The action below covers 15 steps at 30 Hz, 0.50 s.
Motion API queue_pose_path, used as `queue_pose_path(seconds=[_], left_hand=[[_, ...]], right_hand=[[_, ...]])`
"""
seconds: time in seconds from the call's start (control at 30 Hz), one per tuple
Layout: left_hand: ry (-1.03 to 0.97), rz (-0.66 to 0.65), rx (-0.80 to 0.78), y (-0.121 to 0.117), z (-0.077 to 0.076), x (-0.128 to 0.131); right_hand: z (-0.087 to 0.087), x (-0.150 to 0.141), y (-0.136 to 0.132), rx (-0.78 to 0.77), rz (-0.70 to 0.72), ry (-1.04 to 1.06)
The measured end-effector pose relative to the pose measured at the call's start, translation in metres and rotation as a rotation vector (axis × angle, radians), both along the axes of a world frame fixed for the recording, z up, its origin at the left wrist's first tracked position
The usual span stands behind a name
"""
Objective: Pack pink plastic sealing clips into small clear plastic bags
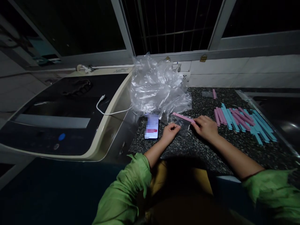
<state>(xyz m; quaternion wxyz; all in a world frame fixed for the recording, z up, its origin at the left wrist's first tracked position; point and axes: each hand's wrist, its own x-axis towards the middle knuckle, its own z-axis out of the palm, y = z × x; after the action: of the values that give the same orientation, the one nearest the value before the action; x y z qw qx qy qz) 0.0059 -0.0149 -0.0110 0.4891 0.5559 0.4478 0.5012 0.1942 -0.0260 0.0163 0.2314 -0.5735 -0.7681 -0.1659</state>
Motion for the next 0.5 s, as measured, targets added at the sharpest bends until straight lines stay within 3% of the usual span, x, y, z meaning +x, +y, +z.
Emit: queue_pose_path(seconds=[0.23,0.5], left_hand=[[-0.100,-0.135,-0.191,0.014,-0.001,0.052],[-0.110,-0.049,-0.207,0.062,0.005,0.121]], right_hand=[[0.022,0.026,0.007,-0.170,-0.198,-0.096],[0.036,0.067,0.028,-0.399,-0.437,-0.175]])
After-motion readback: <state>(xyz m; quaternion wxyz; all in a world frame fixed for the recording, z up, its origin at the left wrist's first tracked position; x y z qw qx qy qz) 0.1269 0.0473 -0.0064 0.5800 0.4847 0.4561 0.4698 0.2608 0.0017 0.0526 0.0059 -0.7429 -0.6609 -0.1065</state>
